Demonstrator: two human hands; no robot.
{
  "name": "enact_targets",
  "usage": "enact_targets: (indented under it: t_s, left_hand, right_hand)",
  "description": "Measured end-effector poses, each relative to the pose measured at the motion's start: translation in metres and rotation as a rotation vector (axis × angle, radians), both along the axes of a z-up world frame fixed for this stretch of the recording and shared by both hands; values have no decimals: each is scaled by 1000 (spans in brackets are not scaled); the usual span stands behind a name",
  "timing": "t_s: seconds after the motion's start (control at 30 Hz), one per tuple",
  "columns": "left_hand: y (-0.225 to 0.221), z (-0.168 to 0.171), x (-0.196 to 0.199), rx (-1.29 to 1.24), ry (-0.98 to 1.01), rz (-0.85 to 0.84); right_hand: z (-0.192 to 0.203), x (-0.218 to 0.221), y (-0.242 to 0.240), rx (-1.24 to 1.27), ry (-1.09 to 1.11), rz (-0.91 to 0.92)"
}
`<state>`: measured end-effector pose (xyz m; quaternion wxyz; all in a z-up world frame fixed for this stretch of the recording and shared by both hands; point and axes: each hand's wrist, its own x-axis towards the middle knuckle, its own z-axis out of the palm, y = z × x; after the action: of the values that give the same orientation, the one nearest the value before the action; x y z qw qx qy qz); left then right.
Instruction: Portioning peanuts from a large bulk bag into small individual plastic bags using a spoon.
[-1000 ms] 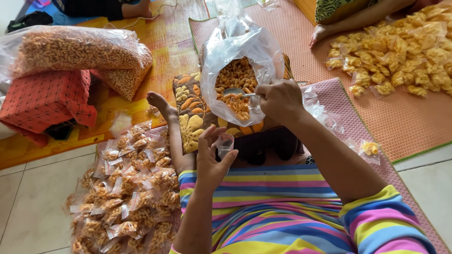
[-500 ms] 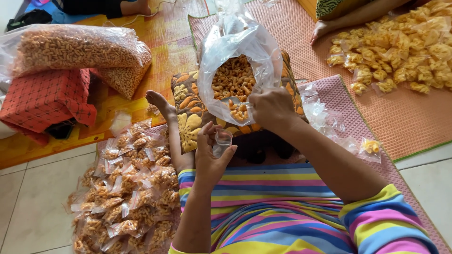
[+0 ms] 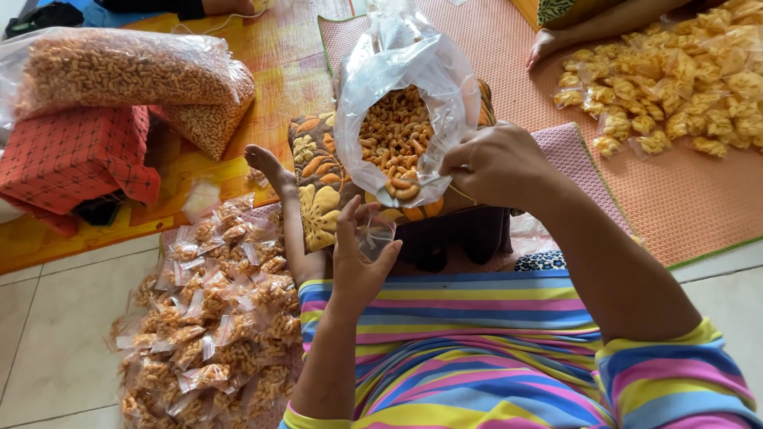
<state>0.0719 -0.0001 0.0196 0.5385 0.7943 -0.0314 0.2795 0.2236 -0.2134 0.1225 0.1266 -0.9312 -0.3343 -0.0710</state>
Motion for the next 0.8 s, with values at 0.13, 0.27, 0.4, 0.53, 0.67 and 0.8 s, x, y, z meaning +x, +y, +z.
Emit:
enact_targets:
  t_s: [0.13,0.27,0.4,0.53,0.67,0.8]
  left_hand:
    - [-8,-1,-1,85,-8,32]
    - [-19,0,1,100,-39,-2]
    - [-23,0,-4,111,-44,-8]
    - [-16,-8,-2,65,-41,24]
    - [-15,-13,-2,28,-81,53]
    - [-14,-13,-4,12,-103,36]
  right_hand:
    - [10,-22,5,-127,-153,127]
    - [2,-45,19,-30,-589,349]
    - [25,-92,32,27,-779,417]
    - [39,-85,23,-36,-884,297]
    - [6,-19,29,-52,-1010,88]
    - [-40,29,45,-61,-1050,97]
